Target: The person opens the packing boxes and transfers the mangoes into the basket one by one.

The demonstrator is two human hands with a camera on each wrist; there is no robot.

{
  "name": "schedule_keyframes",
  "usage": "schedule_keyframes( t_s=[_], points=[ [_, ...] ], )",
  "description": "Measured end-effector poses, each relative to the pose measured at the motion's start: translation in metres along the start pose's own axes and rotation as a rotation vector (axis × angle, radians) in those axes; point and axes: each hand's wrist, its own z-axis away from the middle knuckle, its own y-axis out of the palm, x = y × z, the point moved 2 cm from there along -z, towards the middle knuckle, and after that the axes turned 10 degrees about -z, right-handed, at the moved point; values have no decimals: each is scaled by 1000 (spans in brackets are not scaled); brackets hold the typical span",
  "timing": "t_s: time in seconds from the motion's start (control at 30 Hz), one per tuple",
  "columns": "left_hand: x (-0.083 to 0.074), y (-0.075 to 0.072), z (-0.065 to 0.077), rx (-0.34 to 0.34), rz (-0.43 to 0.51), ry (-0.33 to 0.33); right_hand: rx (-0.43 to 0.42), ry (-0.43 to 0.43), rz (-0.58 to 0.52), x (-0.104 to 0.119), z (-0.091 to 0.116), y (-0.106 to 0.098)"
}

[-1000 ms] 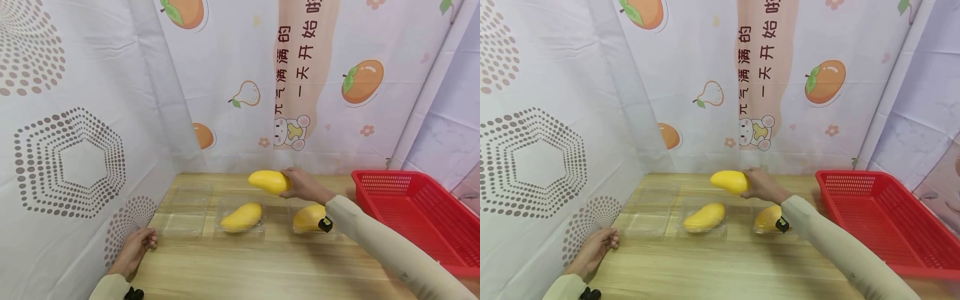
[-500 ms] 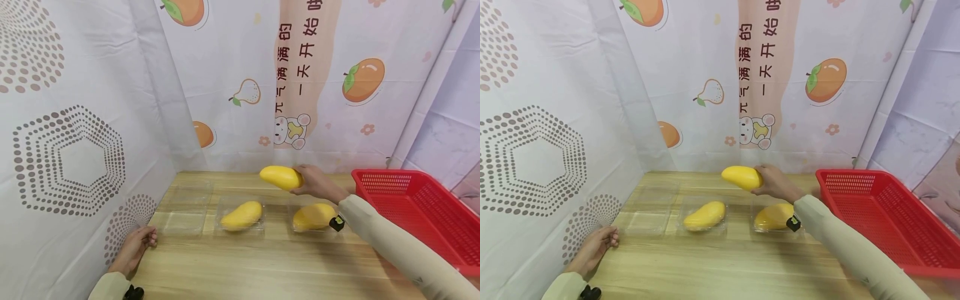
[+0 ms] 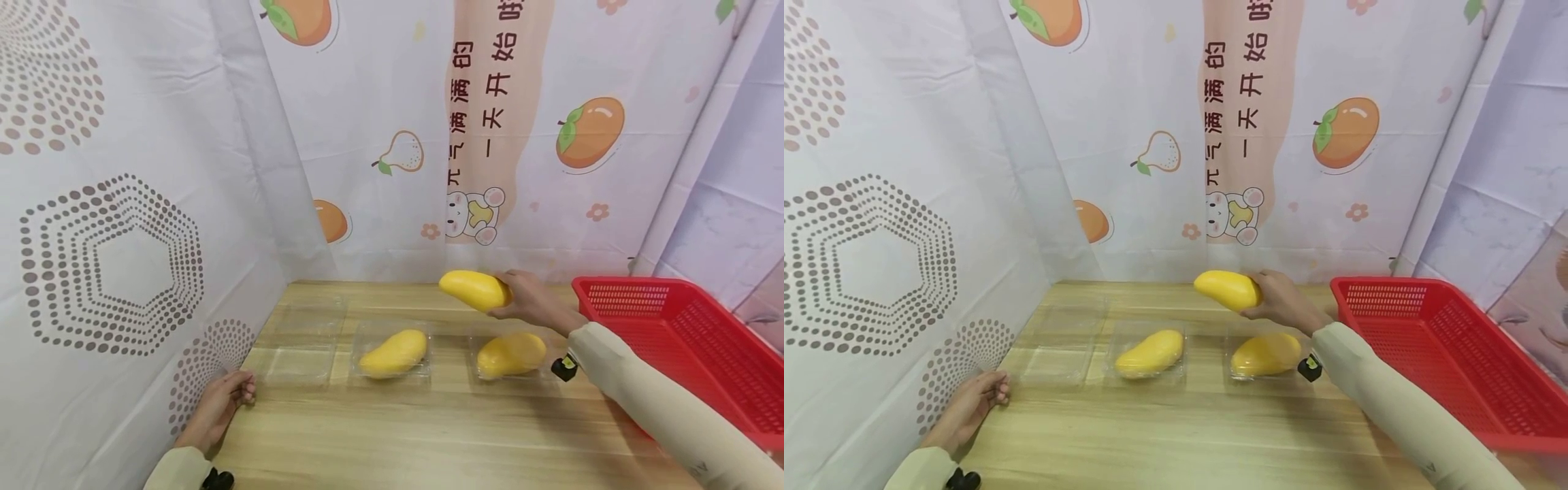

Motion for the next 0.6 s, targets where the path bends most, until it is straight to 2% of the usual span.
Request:
schedule_keyframes(
  t_s=[0.37,0.6],
  points=[
    [-1,1,2,4,2,-4,-15,14,-6,-8,11,-9],
    [-2,1,3,4,6,8,-28,28,33,-15,18,-15]
  ],
)
